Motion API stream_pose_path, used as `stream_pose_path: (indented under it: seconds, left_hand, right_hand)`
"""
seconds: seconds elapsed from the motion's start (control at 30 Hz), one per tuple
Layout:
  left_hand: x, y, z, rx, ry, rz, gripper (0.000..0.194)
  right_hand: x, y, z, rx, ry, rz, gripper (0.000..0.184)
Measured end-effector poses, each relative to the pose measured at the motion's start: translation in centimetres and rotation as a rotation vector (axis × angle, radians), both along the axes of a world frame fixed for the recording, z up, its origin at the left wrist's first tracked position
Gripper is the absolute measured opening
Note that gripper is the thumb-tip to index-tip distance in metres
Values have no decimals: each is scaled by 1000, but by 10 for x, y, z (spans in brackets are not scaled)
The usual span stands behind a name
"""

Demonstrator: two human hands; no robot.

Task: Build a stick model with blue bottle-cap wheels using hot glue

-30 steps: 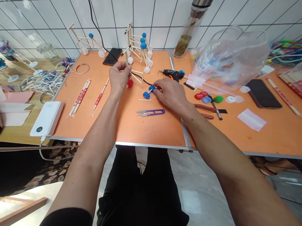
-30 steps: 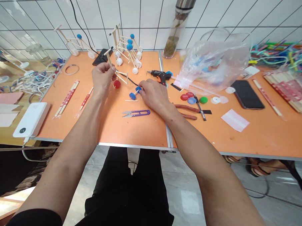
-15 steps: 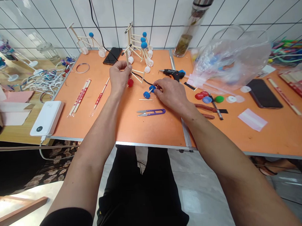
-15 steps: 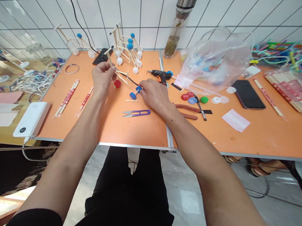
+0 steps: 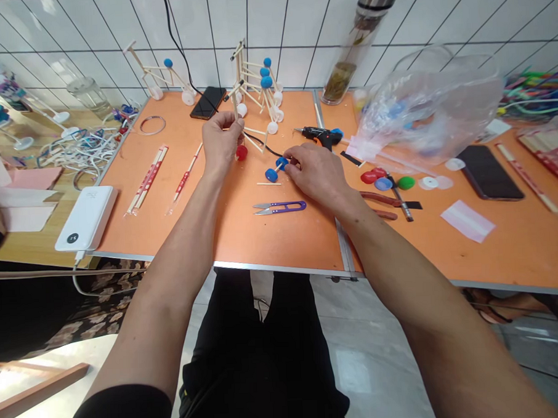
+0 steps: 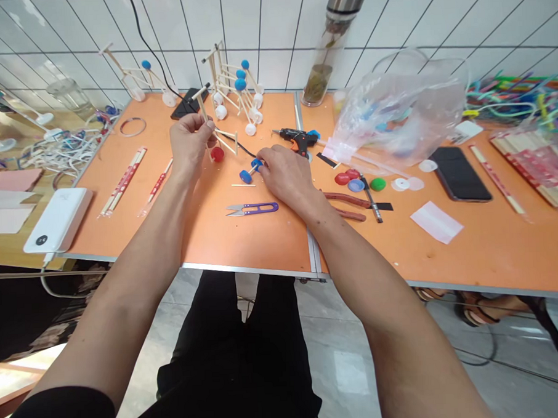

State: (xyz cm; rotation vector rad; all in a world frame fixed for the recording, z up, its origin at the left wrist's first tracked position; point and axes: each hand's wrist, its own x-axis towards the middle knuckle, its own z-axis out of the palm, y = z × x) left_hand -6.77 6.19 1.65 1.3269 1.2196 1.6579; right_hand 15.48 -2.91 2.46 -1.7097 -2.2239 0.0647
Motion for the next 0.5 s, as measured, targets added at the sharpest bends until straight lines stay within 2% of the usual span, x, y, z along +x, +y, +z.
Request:
stream_pose_path:
  seconds: [0.5]
  left_hand:
    - [5, -11, 10, -69, 29, -2, 27]
  right_hand:
    - [0, 1, 0, -6, 14, 7, 35]
